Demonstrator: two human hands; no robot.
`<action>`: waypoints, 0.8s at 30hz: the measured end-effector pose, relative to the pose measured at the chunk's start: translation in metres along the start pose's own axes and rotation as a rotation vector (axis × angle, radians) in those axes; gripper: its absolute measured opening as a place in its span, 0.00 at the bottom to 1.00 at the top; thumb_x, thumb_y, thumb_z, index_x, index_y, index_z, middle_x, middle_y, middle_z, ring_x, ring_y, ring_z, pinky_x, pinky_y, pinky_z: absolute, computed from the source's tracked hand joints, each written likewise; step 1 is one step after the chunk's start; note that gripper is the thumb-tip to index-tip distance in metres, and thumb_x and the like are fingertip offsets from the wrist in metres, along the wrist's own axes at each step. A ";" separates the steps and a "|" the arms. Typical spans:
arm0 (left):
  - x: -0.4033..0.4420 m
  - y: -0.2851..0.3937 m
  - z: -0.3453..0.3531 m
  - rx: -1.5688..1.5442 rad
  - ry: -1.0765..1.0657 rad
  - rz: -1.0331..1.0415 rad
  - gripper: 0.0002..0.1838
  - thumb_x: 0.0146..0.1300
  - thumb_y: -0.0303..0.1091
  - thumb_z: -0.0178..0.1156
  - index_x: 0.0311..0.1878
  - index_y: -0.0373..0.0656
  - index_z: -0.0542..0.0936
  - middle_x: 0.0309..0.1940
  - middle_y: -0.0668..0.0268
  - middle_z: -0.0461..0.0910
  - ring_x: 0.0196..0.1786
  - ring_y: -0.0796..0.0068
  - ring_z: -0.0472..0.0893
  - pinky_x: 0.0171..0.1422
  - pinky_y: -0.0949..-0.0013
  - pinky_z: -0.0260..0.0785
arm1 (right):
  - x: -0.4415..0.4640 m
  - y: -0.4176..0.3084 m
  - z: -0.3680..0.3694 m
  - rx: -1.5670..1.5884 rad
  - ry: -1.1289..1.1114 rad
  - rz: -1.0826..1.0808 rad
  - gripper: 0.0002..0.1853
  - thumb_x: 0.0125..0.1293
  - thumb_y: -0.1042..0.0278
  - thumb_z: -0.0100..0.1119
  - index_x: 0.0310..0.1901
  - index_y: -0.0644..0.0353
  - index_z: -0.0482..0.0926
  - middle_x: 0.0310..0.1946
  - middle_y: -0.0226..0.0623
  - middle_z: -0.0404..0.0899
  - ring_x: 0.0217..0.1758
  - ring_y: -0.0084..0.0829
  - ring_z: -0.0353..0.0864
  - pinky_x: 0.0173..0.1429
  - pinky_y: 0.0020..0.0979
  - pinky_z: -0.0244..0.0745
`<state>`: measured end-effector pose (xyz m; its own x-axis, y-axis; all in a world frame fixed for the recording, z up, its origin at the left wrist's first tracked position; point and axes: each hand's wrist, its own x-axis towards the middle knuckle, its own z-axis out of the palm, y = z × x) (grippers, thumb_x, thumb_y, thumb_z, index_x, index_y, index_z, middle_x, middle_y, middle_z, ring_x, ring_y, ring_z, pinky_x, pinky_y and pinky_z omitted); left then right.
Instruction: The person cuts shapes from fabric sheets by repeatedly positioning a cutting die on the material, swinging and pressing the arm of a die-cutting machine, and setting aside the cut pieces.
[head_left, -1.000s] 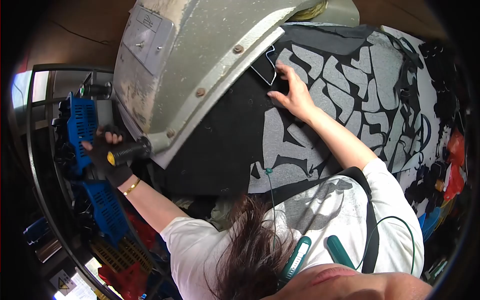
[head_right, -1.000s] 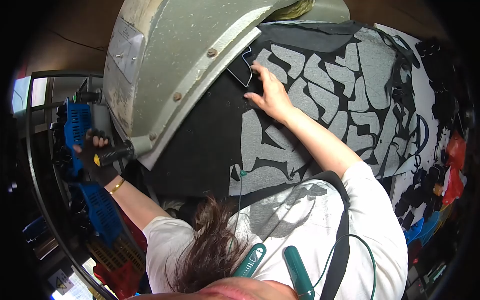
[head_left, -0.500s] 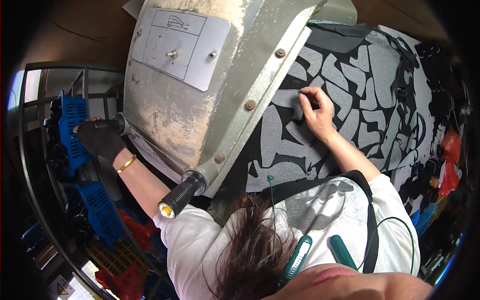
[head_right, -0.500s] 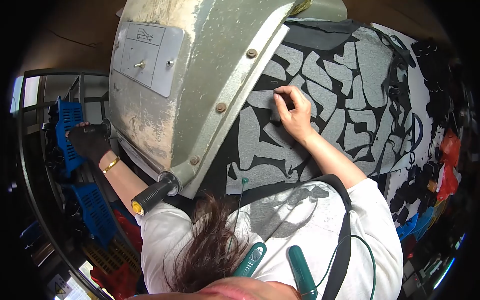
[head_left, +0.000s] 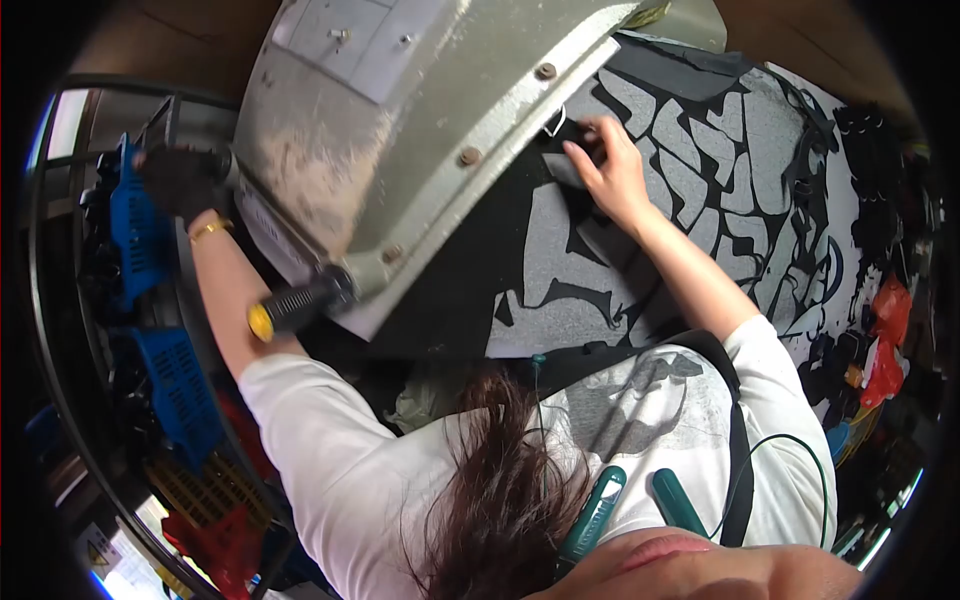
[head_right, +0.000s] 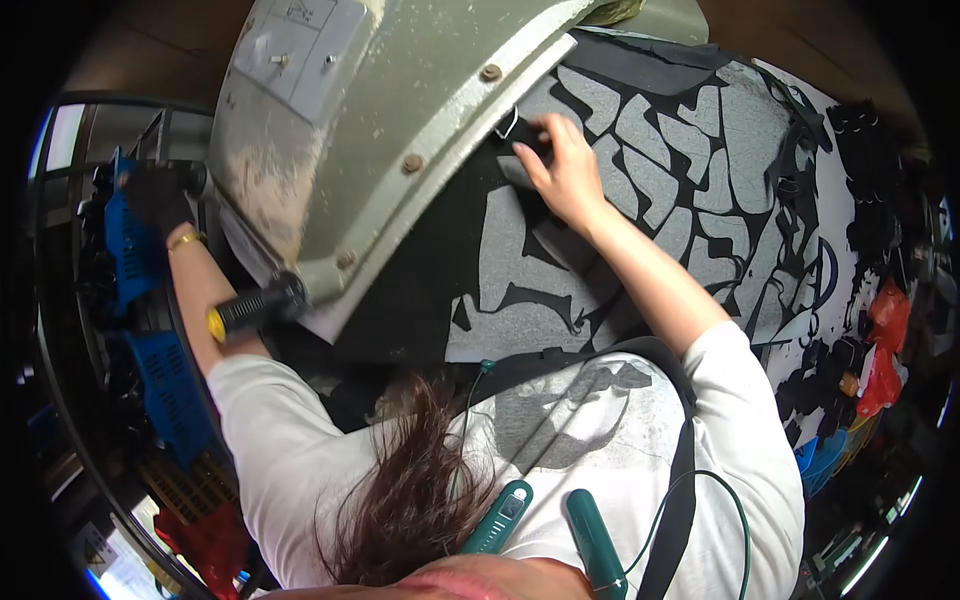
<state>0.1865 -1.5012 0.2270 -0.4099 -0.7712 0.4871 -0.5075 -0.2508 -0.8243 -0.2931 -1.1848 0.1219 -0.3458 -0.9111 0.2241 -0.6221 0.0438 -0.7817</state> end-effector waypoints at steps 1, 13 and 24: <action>0.001 -0.017 0.001 0.043 0.110 0.065 0.13 0.67 0.32 0.50 0.52 0.44 0.76 0.50 0.62 0.78 0.59 0.67 0.74 0.67 0.62 0.62 | 0.007 -0.004 0.007 -0.055 -0.001 -0.042 0.19 0.57 0.65 0.68 0.48 0.60 0.73 0.40 0.43 0.77 0.44 0.43 0.79 0.48 0.38 0.76; -0.125 0.026 -0.260 -1.420 -0.281 -0.256 0.13 0.69 0.40 0.54 0.44 0.40 0.80 0.34 0.56 0.80 0.40 0.57 0.82 0.47 0.63 0.74 | 0.035 0.040 -0.025 0.171 0.105 0.163 0.18 0.57 0.61 0.72 0.25 0.62 0.71 0.21 0.28 0.71 0.27 0.20 0.68 0.31 0.27 0.66; -0.169 0.058 -0.219 -0.848 -0.332 -0.315 0.24 0.53 0.44 0.65 0.51 0.45 0.74 0.44 0.60 0.74 0.54 0.54 0.72 0.59 0.55 0.64 | 0.025 -0.037 0.052 -0.048 -0.262 -0.371 0.13 0.60 0.79 0.58 0.47 0.62 0.74 0.56 0.46 0.75 0.61 0.47 0.74 0.63 0.39 0.72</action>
<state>0.0597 -1.2574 0.1603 0.0079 -0.8999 0.4360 -0.9900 -0.0685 -0.1233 -0.2425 -1.2304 0.1261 0.0925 -0.9414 0.3242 -0.7045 -0.2920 -0.6469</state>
